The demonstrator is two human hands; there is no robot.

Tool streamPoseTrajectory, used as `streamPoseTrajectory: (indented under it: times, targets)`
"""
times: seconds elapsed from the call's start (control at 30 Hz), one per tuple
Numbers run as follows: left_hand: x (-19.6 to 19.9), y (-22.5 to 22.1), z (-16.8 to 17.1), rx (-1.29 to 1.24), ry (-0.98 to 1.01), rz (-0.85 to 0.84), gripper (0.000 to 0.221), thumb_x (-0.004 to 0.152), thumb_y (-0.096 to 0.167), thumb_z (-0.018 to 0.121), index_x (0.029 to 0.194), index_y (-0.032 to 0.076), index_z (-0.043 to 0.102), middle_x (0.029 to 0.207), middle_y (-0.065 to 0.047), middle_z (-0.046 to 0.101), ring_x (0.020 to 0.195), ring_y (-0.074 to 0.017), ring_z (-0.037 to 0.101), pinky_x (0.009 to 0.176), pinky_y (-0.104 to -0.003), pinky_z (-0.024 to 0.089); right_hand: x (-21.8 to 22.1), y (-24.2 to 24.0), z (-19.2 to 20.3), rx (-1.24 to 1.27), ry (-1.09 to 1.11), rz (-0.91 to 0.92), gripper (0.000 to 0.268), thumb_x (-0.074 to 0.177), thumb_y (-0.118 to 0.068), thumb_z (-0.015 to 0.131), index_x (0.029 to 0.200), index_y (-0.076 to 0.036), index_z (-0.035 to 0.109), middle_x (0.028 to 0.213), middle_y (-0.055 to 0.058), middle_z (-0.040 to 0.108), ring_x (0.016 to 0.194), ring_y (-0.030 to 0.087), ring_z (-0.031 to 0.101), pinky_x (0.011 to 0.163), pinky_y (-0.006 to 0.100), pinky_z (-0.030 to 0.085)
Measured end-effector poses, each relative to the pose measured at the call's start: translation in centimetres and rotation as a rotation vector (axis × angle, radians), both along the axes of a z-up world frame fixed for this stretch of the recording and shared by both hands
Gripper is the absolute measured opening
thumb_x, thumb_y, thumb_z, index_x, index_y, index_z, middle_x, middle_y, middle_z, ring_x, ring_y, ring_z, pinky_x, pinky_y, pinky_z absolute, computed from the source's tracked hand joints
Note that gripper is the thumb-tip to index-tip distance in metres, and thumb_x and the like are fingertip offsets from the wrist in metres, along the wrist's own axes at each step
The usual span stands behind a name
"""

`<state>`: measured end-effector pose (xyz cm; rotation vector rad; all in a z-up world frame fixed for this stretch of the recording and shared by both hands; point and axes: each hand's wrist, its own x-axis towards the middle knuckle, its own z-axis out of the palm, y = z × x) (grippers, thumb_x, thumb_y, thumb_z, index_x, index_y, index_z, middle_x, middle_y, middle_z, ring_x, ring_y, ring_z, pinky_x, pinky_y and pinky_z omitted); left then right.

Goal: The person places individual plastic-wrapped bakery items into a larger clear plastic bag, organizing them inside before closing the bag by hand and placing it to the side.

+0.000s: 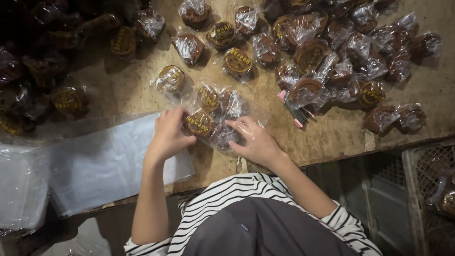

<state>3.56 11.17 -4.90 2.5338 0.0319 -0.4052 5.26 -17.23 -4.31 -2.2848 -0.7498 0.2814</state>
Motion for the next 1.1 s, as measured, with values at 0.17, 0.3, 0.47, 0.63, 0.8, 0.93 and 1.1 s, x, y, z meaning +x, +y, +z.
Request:
streamPoseTrajectory:
  times: [0.17, 0.3, 0.47, 0.63, 0.8, 0.93, 1.1]
  targets:
    - [0.6, -0.3, 4.5, -0.387, 0.151, 0.111, 0.062, 0.065, 0.016, 0.083, 0.121, 0.01, 0.058, 0.118, -0.017, 0.07, 0.12, -0.0391, 0.063, 0.099, -0.055, 0.049, -0.1, 0.3, -1.2, 0.0, 0.001, -0.047, 0.058, 0.078, -0.033, 0.076, 0.133, -0.021, 0.062, 0.114, 0.007, 0.063, 0.067, 0.023, 0.071, 0.065, 0.038, 0.059]
    - [0.7, -1.3, 4.8, -0.621, 0.193, 0.28, 0.075, 0.077, 0.017, 0.085, 0.139, 0.007, 0.044, 0.11, -0.024, 0.068, 0.104, -0.0376, 0.065, 0.09, -0.048, 0.05, -0.5, 0.6, -3.4, 0.104, -0.025, -0.067, 0.057, 0.079, -0.029, 0.076, 0.134, -0.021, 0.065, 0.103, 0.003, 0.065, 0.068, 0.023, 0.07, 0.063, 0.034, 0.058]
    - [1.4, 0.4, 2.4, -0.966, 0.219, 0.485, 0.064, 0.083, 0.006, 0.081, 0.134, 0.008, 0.043, 0.1, -0.017, 0.07, 0.088, -0.0245, 0.068, 0.076, -0.032, 0.054, -0.8, 0.3, -2.8, 0.185, 0.068, -0.171, 0.059, 0.075, -0.016, 0.079, 0.133, -0.018, 0.069, 0.098, 0.003, 0.066, 0.067, 0.019, 0.068, 0.057, 0.03, 0.056]
    - [1.4, -3.3, 4.6, -0.563, 0.152, 0.37, 0.039, 0.073, 0.03, 0.091, 0.103, 0.01, 0.077, 0.098, -0.01, 0.079, 0.095, -0.0205, 0.074, 0.089, -0.038, 0.056, -1.5, 2.1, 1.2, 0.467, 0.505, -0.34, 0.063, 0.077, 0.003, 0.081, 0.135, -0.014, 0.064, 0.123, 0.012, 0.058, 0.089, 0.027, 0.076, 0.077, 0.031, 0.065]
    - [0.9, -1.2, 5.1, -0.755, 0.189, 0.47, 0.042, 0.089, 0.024, 0.075, 0.129, 0.012, 0.069, 0.106, -0.012, 0.078, 0.101, -0.0189, 0.072, 0.094, -0.035, 0.055, -1.8, 0.9, -5.2, 0.545, 0.356, -0.343, 0.031, 0.076, -0.005, 0.087, 0.1, -0.006, 0.067, 0.106, 0.007, 0.067, 0.1, 0.022, 0.071, 0.087, 0.031, 0.061]
    - [0.7, -0.8, 3.2, -0.647, 0.214, 0.343, 0.038, 0.1, 0.028, 0.064, 0.136, 0.016, 0.062, 0.095, -0.014, 0.079, 0.095, -0.0205, 0.07, 0.088, -0.037, 0.053, -1.7, 1.8, -5.6, 0.336, -0.153, -0.09, 0.01, 0.083, -0.012, 0.084, 0.09, -0.011, 0.077, 0.091, 0.007, 0.076, 0.089, 0.024, 0.075, 0.075, 0.033, 0.059]
    - [1.1, -0.3, 2.5, 0.065, 0.161, 0.001, 0.037, 0.104, 0.052, 0.048, 0.134, 0.042, 0.067, 0.131, 0.0, 0.064, 0.135, -0.0331, 0.047, 0.11, -0.058, 0.034, -1.5, 1.9, -7.9, 0.208, -0.48, 0.112, 0.007, 0.083, -0.005, 0.077, 0.085, -0.011, 0.074, 0.085, 0.004, 0.071, 0.088, 0.026, 0.069, 0.079, 0.038, 0.058]
